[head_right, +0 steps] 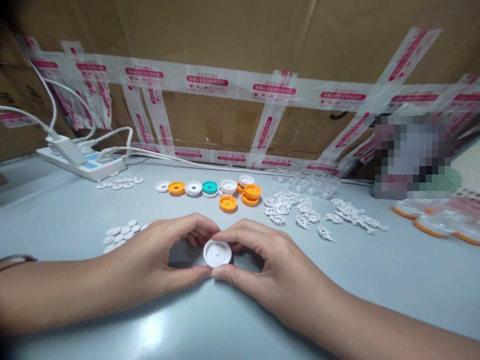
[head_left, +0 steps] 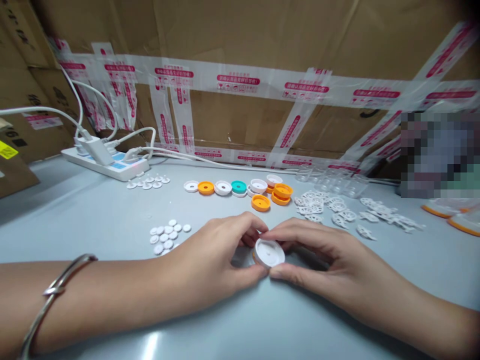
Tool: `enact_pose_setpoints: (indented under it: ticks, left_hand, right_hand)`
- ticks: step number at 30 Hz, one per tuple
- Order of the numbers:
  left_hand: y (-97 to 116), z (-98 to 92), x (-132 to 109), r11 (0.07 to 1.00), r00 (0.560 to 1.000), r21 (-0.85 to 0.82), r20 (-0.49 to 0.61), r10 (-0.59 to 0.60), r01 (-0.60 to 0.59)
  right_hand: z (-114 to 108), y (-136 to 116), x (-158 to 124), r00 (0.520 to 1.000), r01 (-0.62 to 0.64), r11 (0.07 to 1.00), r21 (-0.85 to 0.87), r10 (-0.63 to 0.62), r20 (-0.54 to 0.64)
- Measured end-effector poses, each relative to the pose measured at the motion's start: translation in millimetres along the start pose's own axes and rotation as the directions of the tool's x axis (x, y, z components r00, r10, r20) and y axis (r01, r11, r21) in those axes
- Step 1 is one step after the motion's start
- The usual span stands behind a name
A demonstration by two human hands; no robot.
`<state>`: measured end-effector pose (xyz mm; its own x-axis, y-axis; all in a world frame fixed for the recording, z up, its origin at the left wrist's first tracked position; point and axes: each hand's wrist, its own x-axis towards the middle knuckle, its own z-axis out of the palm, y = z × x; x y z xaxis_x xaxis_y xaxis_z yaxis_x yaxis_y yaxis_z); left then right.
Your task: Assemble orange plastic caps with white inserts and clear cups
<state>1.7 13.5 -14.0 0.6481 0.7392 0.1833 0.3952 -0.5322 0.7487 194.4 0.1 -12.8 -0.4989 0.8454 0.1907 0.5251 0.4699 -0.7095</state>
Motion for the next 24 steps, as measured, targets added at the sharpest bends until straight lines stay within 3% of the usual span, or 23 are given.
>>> enact_pose_setpoints:
  ticks: [8, 13, 15, 18, 21, 24]
  left_hand:
    - [0.0, 0.6, -0.4, 0.998, 0.999, -0.053, -0.012, -0.045, 0.044]
    - [-3.0, 0.0, 4.6, 0.940, 0.990, -0.326, -0.053, -0.129, 0.105]
    - [-1.7, -1.0, 6.9, 0.880, 0.985, -0.461, -0.066, -0.162, 0.113]
    - [1.7, -2.2, 8.8, 0.836, 0.985, -0.543, -0.093, -0.147, 0.073]
    - [3.5, -2.4, 8.6, 0.876, 0.985, -0.481, -0.146, -0.093, 0.011]
    - [3.7, -2.3, 7.5, 0.946, 0.980, -0.319, -0.199, -0.016, -0.049]
  right_hand:
    - [2.6, 5.8, -0.7, 0.978, -0.210, 0.910, 0.358, 0.199, 0.067]
    - [5.2, 9.3, -0.1, 0.963, -0.241, 0.815, 0.527, 0.270, 0.023]
    - [5.0, 6.3, -0.3, 0.942, -0.296, 0.705, 0.645, 0.328, 0.074]
    - [4.6, -3.5, -2.1, 0.891, -0.406, 0.460, 0.790, 0.392, 0.230]
    - [5.8, -12.4, -4.9, 0.874, -0.392, 0.269, 0.880, 0.407, 0.265]
    - [8.1, -14.3, -7.1, 0.891, -0.323, 0.176, 0.930, 0.388, 0.236]
